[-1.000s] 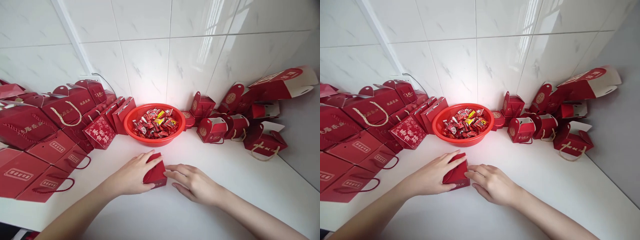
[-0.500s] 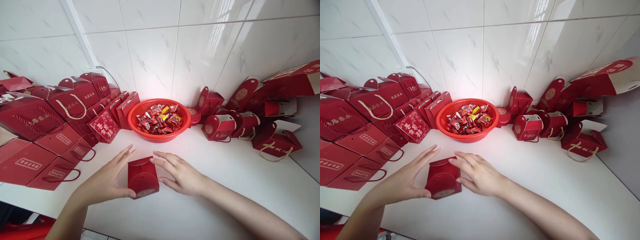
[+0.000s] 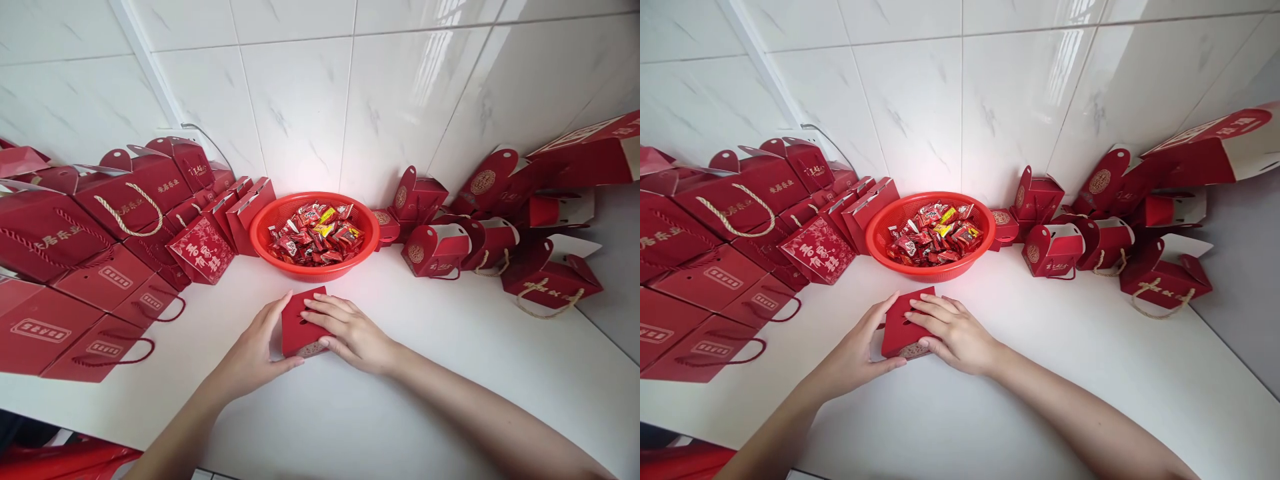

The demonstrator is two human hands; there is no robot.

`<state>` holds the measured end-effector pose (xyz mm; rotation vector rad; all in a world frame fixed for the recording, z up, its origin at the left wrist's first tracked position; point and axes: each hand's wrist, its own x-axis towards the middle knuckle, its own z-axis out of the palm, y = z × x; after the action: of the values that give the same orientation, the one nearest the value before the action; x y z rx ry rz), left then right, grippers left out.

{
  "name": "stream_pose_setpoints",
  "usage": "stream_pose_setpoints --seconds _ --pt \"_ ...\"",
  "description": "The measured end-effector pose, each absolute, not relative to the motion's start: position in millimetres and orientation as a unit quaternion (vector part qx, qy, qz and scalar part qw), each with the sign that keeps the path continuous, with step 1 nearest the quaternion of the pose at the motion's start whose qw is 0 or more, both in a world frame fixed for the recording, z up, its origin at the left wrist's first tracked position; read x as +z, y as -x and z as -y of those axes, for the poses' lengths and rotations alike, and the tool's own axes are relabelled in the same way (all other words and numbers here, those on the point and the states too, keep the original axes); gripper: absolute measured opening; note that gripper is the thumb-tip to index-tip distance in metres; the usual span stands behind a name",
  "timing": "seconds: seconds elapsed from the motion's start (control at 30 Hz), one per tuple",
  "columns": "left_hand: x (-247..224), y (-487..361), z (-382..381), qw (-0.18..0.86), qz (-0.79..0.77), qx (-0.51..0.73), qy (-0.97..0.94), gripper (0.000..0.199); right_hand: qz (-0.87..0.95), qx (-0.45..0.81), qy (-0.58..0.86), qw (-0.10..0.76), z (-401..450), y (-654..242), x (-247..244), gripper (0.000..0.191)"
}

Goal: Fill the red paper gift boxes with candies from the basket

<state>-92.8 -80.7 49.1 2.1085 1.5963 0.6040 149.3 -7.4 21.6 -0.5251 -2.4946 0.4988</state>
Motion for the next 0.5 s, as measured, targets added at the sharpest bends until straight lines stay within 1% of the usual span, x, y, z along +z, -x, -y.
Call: stream_pose_setpoints --seconds 0.1,0.13,0.2,0.27,0.33,0.43,0.5 --pt "43.4 86.9 85.4 0.109 -0.598 0.265 -0.749 0.07 0.904 0.213 0.222 0.297 13.1 -141.3 14.1 0.052" --pt "42.1 83.8 88.1 0.069 -0.601 0.268 -0.75 0.067 0.896 0.226 0.227 0.308 17.1 -137.2 12.1 0.055" --pt "39.6 77.6 93.4 0.014 -0.593 0.245 -0.767 0.067 0.885 0.258 0.222 0.319 26.8 -128.9 9.8 0.063" --pt "36.9 72.7 97.4 -0.012 -0.586 0.213 -0.782 0.073 0.881 0.289 0.2 0.318 37.1 -123.0 9.9 0.068" --pt "34.8 70.3 99.2 -0.039 -0.59 0.207 -0.779 0.078 0.877 0.311 0.172 0.323 46.3 -121.1 10.6 0.07" --pt "36.2 72.0 99.6 -0.06 -0.617 0.2 -0.759 0.074 0.876 0.319 0.131 0.338 56.5 -123.6 8.7 0.067" --pt "39.9 76.1 99.5 -0.053 -0.639 0.191 -0.743 0.069 0.882 0.304 0.117 0.341 60.4 -126.2 5.1 0.063"
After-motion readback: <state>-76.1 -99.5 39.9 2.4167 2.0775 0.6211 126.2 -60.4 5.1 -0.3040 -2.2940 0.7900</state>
